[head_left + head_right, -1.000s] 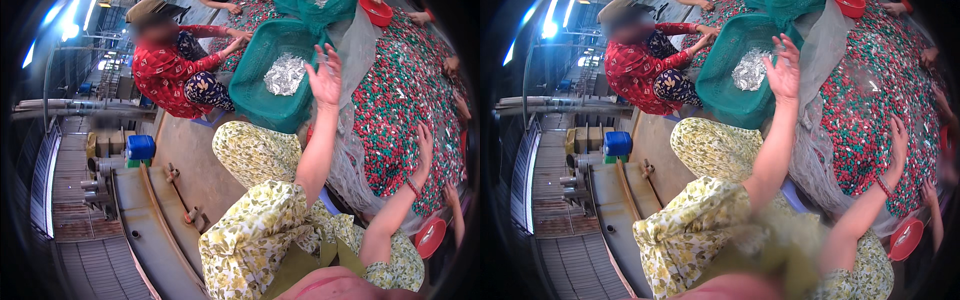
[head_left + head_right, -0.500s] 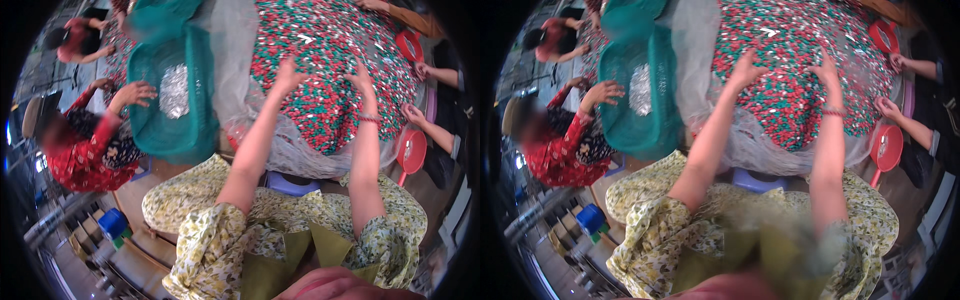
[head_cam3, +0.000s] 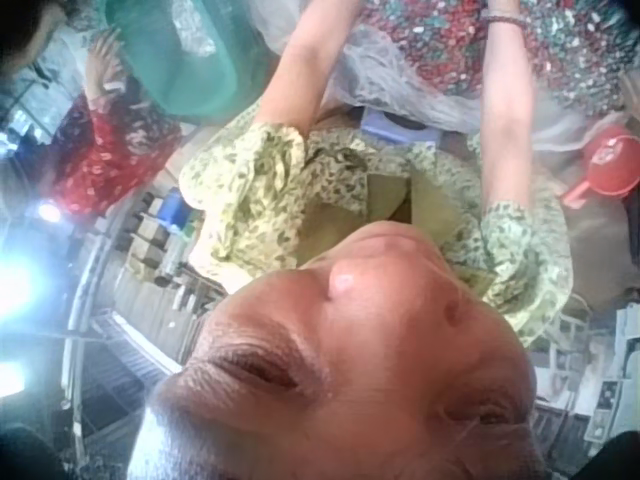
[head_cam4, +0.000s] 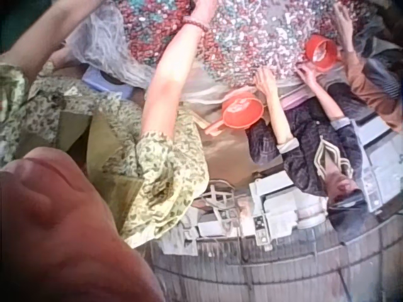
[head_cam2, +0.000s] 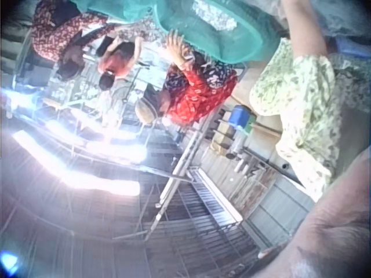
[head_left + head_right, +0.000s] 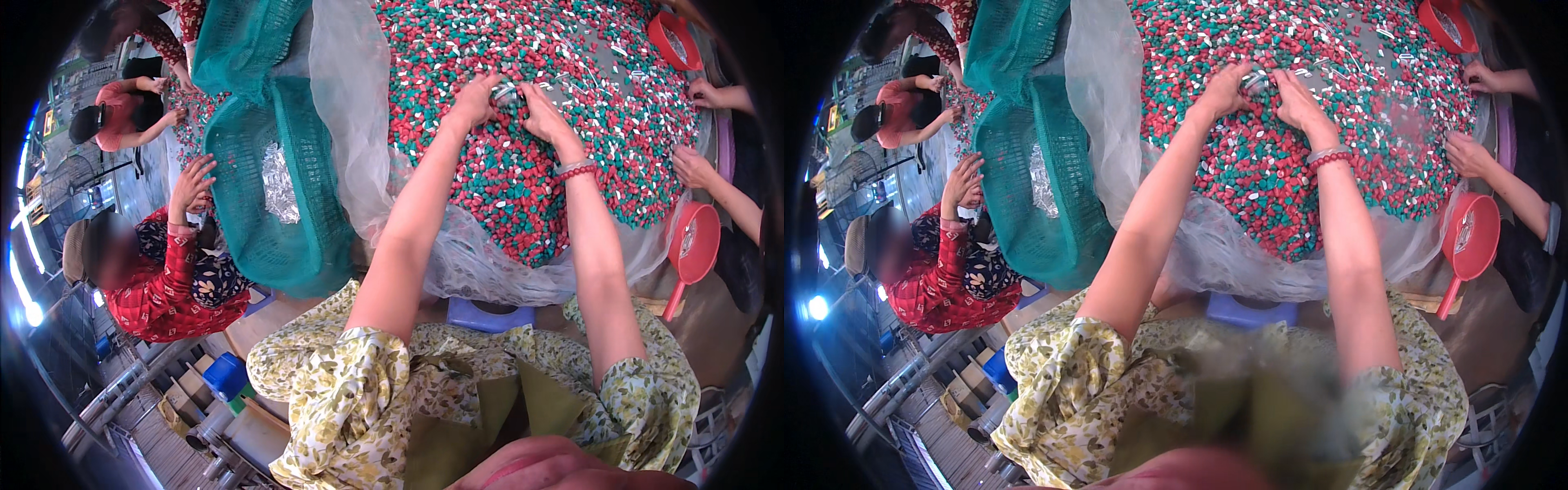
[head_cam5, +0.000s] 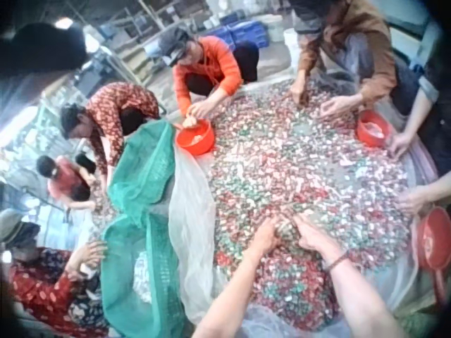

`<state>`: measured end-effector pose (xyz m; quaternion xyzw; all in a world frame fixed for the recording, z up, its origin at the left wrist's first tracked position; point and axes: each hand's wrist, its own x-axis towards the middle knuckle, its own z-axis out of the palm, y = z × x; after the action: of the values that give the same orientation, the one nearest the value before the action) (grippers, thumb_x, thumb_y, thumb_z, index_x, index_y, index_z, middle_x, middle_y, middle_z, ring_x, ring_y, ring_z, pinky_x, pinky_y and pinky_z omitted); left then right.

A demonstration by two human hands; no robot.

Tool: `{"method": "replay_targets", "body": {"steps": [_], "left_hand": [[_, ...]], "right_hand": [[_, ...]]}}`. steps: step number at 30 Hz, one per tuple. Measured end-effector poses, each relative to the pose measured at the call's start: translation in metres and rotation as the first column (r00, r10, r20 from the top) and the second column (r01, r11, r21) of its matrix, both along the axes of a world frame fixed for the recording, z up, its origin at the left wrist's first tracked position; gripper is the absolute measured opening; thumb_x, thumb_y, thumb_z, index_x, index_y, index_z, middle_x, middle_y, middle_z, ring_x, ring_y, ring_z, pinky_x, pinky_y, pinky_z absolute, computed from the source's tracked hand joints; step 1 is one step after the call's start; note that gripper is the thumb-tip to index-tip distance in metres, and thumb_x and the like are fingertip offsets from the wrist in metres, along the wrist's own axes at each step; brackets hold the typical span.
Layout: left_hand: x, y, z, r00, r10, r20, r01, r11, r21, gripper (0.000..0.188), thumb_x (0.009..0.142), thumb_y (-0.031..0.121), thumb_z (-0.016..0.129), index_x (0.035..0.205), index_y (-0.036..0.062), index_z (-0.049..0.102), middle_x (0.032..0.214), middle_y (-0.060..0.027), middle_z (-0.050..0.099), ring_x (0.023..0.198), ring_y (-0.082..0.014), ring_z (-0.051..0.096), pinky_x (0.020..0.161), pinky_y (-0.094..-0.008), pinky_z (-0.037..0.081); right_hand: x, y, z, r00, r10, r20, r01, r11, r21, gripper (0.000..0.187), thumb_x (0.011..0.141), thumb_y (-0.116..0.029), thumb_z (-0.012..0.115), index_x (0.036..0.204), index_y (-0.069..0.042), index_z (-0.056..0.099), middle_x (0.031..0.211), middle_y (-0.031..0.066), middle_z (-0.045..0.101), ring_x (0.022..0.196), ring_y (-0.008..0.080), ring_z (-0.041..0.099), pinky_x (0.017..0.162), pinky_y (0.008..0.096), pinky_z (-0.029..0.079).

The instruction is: The person sits at a low table and sorts a large pile of red, green, and white capsule-shaped objects by hand, picking them from a mesh bag and placing them into a green basket. The person occasionally uses a red scoop to transfer capsules into the basket.

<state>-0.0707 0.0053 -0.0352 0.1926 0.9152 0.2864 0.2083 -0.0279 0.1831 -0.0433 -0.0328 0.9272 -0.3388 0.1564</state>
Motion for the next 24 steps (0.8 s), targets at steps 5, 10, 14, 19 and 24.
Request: {"method": "replay_targets", "body": {"steps": [5,10,14,19,24], "left_hand": [[0.034,-0.021,0.002,0.962,0.031,0.27,-0.107,0.957,0.271,0.084,0.053,0.009,0.083,0.127,0.0026,0.043,0.118,-0.0145,0.054,0.111,-0.0262,0.052,0.094,-0.035,0.042],[0.08,-0.027,0.073,0.893,-0.037,0.448,-0.249,0.789,0.561,0.071,0.068,0.009,0.077,0.127,-0.0026,0.038,0.108,-0.0133,0.057,0.102,-0.022,0.057,0.086,-0.0319,0.047],[0.107,-0.033,0.083,0.745,0.076,0.662,-0.546,0.639,0.542,0.032,0.093,0.009,0.048,0.12,-0.0052,0.04,0.107,-0.0168,0.055,0.082,-0.0249,0.065,0.073,-0.0296,0.055],[0.131,-0.037,0.088,0.657,0.179,0.732,-0.714,0.462,0.527,0.034,0.096,0.013,0.043,0.121,-0.0077,0.038,0.116,-0.0186,0.049,0.085,-0.0263,0.064,0.076,-0.0358,0.056],[0.149,-0.053,0.087,0.574,0.09,0.814,-0.802,0.263,0.537,0.038,0.099,0.021,0.032,0.124,-0.0078,0.037,0.118,-0.0173,0.048,0.095,-0.0292,0.06,0.081,-0.0438,0.056]], "right_hand": [[0.029,-0.01,0.039,0.981,0.041,0.19,0.014,0.96,-0.28,0.076,0.063,0.0,0.061,0.133,-0.001,0.032,0.118,0.0187,0.05,0.116,0.0293,0.047,0.097,0.0335,0.04],[0.067,-0.004,0.085,0.88,0.048,0.472,0.334,0.646,-0.687,0.061,0.068,0.007,0.055,0.126,-0.004,0.042,0.102,0.0078,0.056,0.074,0.0112,0.06,0.067,0.0261,0.053],[0.091,-0.005,0.083,0.893,0.029,0.448,0.364,0.538,-0.76,0.038,0.075,0.007,0.052,0.112,-0.002,0.052,0.089,0.007,0.059,0.071,0.0129,0.061,0.066,0.0246,0.054],[0.113,-0.004,0.075,0.908,-0.214,0.359,0.399,0.7,-0.592,0.039,0.078,0.003,0.05,0.116,-0.005,0.055,0.093,0.0071,0.062,0.074,0.0134,0.061,0.062,0.0253,0.054],[0.122,-0.029,0.087,0.976,-0.216,-0.012,0.212,0.963,-0.166,0.031,0.078,-0.003,0.056,0.108,-0.008,0.064,0.09,0.0119,0.067,0.077,0.02,0.064,0.07,0.033,0.051]]}}
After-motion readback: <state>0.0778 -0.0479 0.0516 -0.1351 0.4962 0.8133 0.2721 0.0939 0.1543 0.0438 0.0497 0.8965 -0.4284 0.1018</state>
